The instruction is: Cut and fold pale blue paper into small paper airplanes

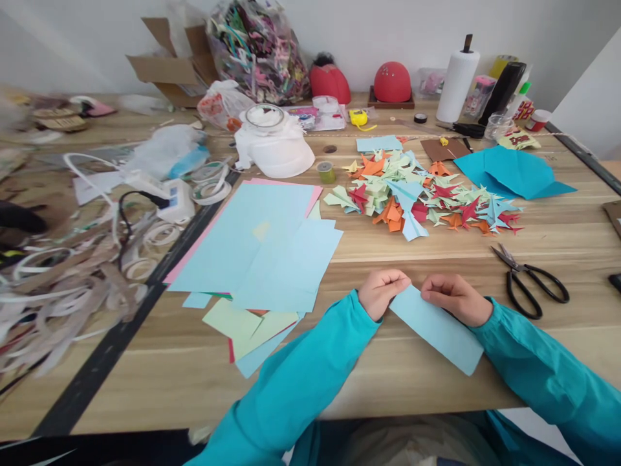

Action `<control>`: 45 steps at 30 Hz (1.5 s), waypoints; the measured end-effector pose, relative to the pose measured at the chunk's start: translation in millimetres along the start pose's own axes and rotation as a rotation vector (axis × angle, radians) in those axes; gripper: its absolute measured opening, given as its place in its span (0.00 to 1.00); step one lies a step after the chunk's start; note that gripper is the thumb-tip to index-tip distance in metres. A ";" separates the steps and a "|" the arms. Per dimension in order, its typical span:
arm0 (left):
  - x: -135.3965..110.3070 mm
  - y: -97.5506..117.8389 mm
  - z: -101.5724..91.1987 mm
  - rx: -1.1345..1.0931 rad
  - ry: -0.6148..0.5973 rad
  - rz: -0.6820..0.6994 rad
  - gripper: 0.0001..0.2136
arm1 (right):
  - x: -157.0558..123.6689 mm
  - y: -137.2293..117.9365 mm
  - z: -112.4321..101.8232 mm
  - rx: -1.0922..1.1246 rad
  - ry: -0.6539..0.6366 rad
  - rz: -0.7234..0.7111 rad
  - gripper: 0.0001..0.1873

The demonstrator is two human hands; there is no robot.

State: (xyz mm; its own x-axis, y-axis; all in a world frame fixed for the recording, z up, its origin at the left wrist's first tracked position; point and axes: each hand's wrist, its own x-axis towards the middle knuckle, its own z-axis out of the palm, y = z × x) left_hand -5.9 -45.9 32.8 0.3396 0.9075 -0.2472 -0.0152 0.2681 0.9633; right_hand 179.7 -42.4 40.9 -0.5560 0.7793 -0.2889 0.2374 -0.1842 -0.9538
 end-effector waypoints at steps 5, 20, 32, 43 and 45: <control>-0.5 0.6 -1.8 0.033 -0.029 0.052 0.19 | 0.1 -0.2 -2.9 -0.028 -0.012 -0.036 0.21; -3.5 1.5 -2.0 0.444 0.284 0.854 0.04 | -11.8 -2.5 -7.6 -1.079 0.542 -0.849 0.08; -0.9 -9.3 -3.3 1.197 0.388 1.104 0.06 | -9.7 6.7 -10.3 -1.451 0.590 -0.925 0.12; 2.8 -11.4 6.2 1.447 0.302 1.195 0.08 | -5.8 4.4 0.5 -1.464 0.537 -0.969 0.13; 2.6 -8.8 2.8 1.461 0.299 1.193 0.07 | -5.6 4.5 -1.6 -1.470 0.544 -0.951 0.12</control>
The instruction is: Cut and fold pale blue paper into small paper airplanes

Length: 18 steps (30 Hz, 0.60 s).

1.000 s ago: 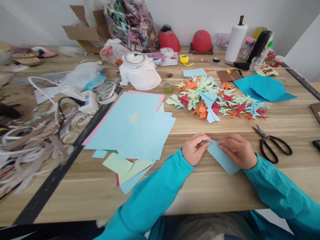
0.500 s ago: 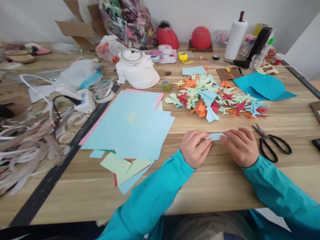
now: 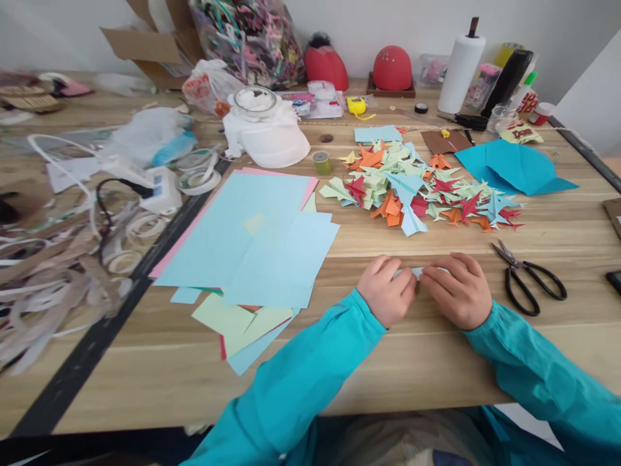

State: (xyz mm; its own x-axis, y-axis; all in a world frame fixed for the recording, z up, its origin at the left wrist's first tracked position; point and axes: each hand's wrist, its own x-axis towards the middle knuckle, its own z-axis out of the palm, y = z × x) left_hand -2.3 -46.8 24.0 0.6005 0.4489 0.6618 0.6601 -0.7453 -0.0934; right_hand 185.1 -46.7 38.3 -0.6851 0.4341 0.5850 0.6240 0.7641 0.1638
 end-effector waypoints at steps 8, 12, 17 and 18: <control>-1.3 -14.7 -3.9 0.075 0.065 0.026 0.05 | -3.6 9.0 2.6 -0.026 0.012 0.037 0.09; -1.8 -18.5 -6.0 0.087 0.046 0.006 0.05 | -2.4 11.5 2.4 -0.041 0.049 0.054 0.07; -3.5 -27.9 -9.2 0.110 0.084 -0.008 0.04 | -2.9 17.8 1.5 -0.061 0.064 0.081 0.08; -3.8 -29.7 -10.0 0.117 0.098 -0.019 0.03 | -3.4 19.5 1.8 -0.071 0.075 0.094 0.08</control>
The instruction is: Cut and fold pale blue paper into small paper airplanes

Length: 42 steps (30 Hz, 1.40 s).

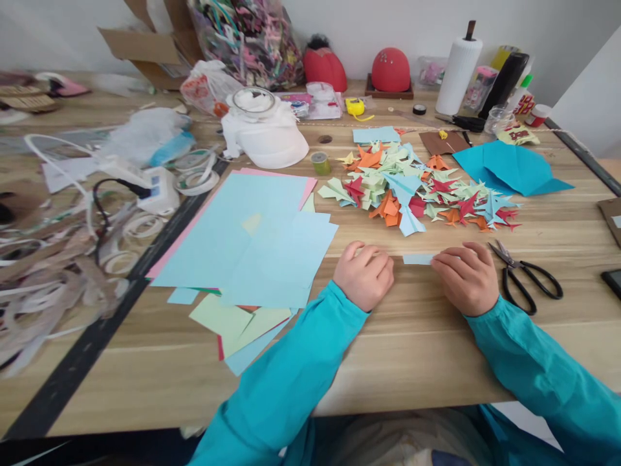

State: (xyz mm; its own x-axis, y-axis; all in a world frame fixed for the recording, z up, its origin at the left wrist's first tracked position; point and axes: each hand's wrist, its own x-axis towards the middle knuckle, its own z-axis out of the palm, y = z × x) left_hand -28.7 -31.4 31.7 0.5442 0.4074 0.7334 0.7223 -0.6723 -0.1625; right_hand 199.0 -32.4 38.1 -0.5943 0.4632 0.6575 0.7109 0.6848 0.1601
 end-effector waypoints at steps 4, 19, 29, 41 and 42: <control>0.9 3.3 -0.9 -0.028 0.032 -0.038 0.03 | -2.2 0.8 2.8 0.009 -0.005 -0.006 0.08; 1.1 31.9 10.4 -0.106 -0.051 0.047 0.09 | -3.0 -23.3 6.1 0.131 -0.066 -0.120 0.10; 2.6 18.4 1.8 -0.053 0.023 0.076 0.04 | 0.8 -7.3 1.9 0.045 -0.026 -0.064 0.06; -1.9 -0.1 -2.3 0.011 0.059 0.064 0.06 | -3.9 17.6 8.3 -0.044 0.028 0.066 0.05; -2.0 0.0 -2.4 0.008 0.055 0.063 0.06 | -4.6 17.7 8.9 -0.044 0.029 0.082 0.05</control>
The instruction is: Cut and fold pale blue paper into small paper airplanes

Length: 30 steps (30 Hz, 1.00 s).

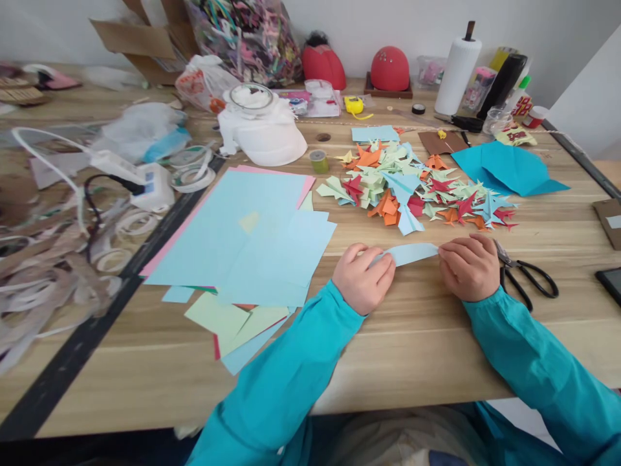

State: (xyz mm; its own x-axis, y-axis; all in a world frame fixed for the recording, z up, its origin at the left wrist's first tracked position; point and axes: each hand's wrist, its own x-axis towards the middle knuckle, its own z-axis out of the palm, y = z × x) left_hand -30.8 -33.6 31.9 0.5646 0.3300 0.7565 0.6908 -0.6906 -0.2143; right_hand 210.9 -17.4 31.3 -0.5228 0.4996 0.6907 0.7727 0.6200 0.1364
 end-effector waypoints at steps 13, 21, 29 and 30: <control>-4.4 -9.3 -3.8 -0.029 -0.010 -0.068 0.07 | -3.3 10.3 2.1 0.007 0.107 0.162 0.05; -3.1 -6.1 -2.9 -0.064 -0.041 -0.096 0.07 | -1.8 -10.2 2.9 0.128 -0.028 0.006 0.07; 1.0 15.2 5.0 -0.092 -0.107 -0.137 0.08 | -1.6 -16.3 1.6 0.166 -0.083 -0.123 0.07; 1.0 17.1 6.2 -0.095 -0.105 -0.122 0.08 | -1.7 -16.7 1.1 0.171 -0.084 -0.123 0.08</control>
State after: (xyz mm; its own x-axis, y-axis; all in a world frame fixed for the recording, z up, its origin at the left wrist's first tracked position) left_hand -15.6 -41.1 25.1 0.5265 0.4771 0.7037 0.7144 -0.6970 -0.0620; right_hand 198.5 -28.0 27.1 -0.6429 0.4578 0.6140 0.6328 0.7692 0.0891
